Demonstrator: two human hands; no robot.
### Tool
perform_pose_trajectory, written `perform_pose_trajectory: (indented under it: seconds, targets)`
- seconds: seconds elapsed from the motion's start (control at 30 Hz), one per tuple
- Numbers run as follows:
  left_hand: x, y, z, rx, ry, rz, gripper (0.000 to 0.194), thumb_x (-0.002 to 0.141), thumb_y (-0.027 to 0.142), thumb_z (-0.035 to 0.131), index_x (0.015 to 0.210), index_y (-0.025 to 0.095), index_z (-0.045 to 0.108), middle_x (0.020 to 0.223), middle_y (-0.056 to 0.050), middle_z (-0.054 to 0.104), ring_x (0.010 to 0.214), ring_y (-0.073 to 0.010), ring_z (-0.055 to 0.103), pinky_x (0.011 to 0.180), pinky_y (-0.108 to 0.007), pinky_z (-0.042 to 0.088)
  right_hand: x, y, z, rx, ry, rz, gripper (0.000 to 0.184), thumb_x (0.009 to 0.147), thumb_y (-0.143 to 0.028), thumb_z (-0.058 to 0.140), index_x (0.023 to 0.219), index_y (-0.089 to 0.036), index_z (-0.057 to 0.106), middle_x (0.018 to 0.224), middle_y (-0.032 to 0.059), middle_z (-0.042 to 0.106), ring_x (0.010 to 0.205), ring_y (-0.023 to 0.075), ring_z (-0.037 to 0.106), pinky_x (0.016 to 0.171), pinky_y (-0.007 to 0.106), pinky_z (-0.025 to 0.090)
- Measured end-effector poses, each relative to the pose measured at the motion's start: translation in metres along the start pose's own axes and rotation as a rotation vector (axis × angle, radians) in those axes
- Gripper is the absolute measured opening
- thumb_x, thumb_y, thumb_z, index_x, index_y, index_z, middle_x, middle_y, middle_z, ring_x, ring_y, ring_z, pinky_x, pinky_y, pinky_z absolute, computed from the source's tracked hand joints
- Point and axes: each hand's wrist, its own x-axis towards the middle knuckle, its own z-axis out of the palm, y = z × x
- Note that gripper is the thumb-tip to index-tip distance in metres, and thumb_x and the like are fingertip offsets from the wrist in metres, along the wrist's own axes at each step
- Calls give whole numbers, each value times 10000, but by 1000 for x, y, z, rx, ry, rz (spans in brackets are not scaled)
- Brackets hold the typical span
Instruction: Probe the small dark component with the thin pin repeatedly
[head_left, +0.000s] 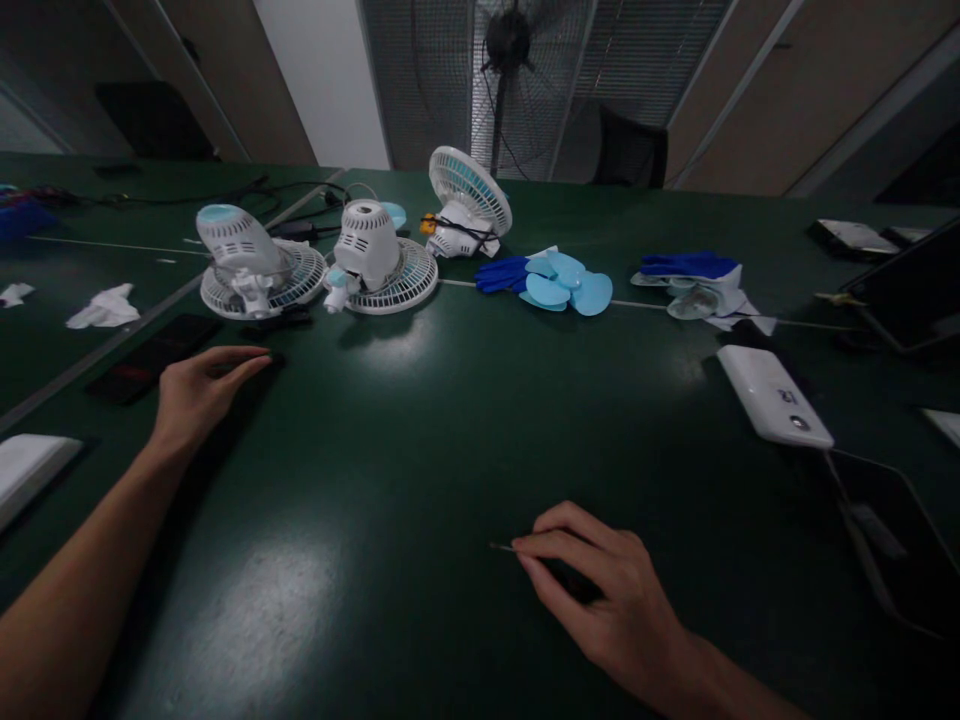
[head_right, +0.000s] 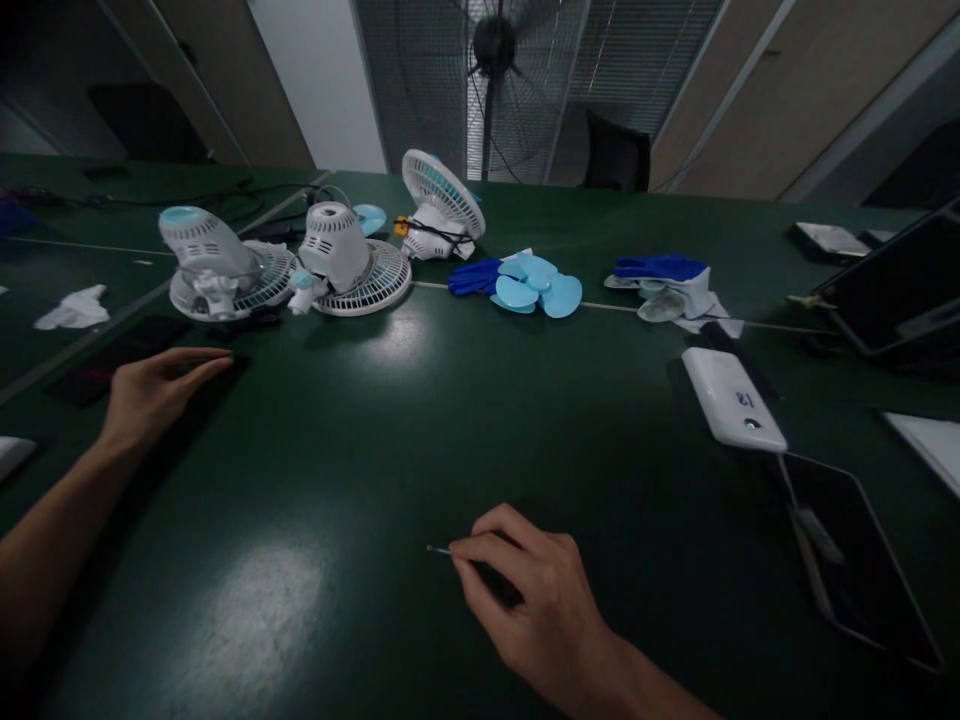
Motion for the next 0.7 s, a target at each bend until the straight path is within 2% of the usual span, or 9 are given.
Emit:
perform_pose_trajectory:
  seconds: [0.1, 0.33, 0.53, 0.7]
  targets:
    - [0, 0, -1, -12, -6, -41, 474, 852, 533, 728, 1213, 229, 761, 1078, 6, 784, 952, -194, 683, 829, -243, 476, 0, 0, 0, -1, -6, 4, 189, 973, -149, 638, 1074, -273, 740, 954, 5, 696, 756, 130, 706, 613, 275, 458]
    - [0, 2, -3, -55, 17, -135, 464, 813, 519, 777, 1175, 228, 783, 1096, 13, 795, 1037, -221, 687, 937, -280, 476, 1, 0, -1, 12, -8, -13, 176, 982, -153, 630, 1077, -253, 738, 942, 12, 693, 737, 123, 694, 607, 257, 478]
    - [0, 1, -1, -127, 25, -226, 538, 768, 517, 815, 1200, 198, 773, 1059, -15, 799, 999, -239, 687, 898, -299, 492, 1, 0, 0, 0, 2, -14, 175, 970, -143, 636, 1059, -252, 739, 940, 11, 694, 743, 125, 697, 622, 262, 480]
    - [7, 8, 0, -209, 6, -335, 458, 727, 417, 855, 1119, 188, 792, 1031, -10, 793, 968, -218, 678, 877, -294, 488, 1, -1, -1, -4, -6, -17, 174, 973, -145, 629, 1056, -247, 744, 932, 13, 698, 730, 123, 695, 608, 257, 480]
